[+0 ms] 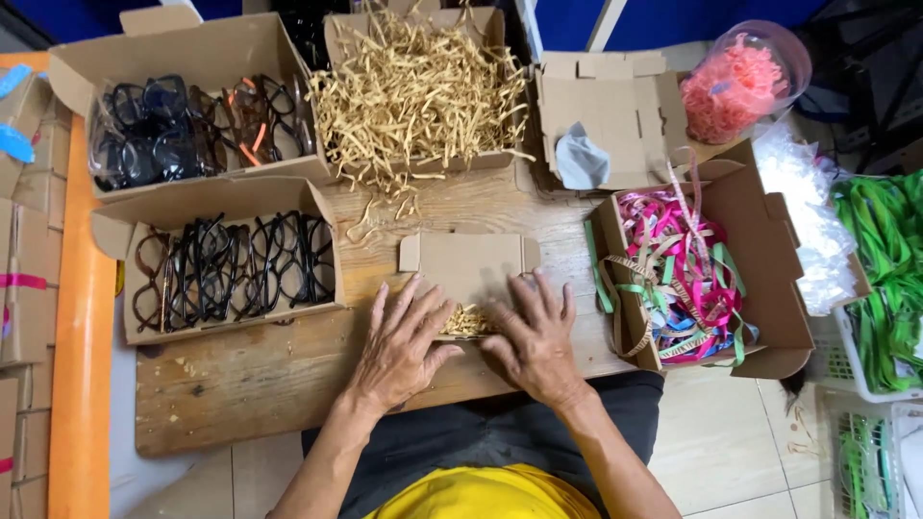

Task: The person wipes the surface of a flat cardboard piece with a cloth and then folds it into a small box, placing some items inside before closing it.

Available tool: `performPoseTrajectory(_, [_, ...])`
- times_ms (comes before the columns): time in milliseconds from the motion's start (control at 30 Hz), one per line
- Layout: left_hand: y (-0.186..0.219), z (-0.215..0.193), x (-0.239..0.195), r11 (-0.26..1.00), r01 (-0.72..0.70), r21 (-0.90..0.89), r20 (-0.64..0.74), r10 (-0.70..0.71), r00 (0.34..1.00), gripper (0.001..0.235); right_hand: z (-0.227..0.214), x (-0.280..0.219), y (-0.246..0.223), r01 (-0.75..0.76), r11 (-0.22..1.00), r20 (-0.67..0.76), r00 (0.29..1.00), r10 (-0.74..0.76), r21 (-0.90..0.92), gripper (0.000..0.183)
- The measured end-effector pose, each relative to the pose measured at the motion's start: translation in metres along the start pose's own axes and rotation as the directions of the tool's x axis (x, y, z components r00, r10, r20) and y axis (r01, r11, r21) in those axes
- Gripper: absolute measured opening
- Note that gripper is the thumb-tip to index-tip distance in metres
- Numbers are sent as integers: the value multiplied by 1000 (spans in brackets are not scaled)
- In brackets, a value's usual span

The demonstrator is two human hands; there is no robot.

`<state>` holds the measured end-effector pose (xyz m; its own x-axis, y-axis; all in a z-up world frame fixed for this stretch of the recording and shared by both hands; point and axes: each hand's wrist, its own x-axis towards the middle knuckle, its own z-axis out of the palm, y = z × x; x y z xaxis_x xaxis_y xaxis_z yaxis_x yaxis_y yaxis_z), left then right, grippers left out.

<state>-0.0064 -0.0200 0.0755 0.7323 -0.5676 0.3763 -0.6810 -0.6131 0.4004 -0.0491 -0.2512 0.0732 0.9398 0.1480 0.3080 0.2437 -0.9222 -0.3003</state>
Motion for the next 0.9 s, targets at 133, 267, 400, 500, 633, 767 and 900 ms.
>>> performPoseTrajectory(133, [-7, 16, -3, 993, -96, 66, -68, 101, 993, 37, 9, -4, 2, 107, 987, -59, 992, -115, -121, 51])
performPoseTrajectory(267, [-14, 23, -3, 988, -154, -4, -66, 154, 986, 39, 0, 6, 0, 287, 956, -189, 937, -294, -61, 17])
performPoseTrajectory(400, [-23, 36, 6, 987, -163, 17, -146, 163, 976, 40, -3, 19, 6, 295, 955, -157, 942, -297, -35, 24])
performPoseTrajectory(500, [-29, 40, 17, 986, -165, -5, -119, 163, 979, 22, -10, 37, 11, 377, 925, -159, 917, -365, 50, 15])
performPoseTrajectory(633, [-34, 48, 13, 990, -142, 5, -94, 141, 986, 28, -14, 41, 9, 400, 911, -201, 904, -376, 97, 12])
performPoseTrajectory(767, [-28, 39, 16, 994, -110, -10, -60, 109, 992, 23, -9, 38, 10, 372, 925, -185, 917, -353, 79, 14])
performPoseTrajectory(900, [-21, 25, 30, 989, -145, -35, -113, 140, 984, 21, -7, 38, 15, 292, 956, -179, 942, -285, 12, 36])
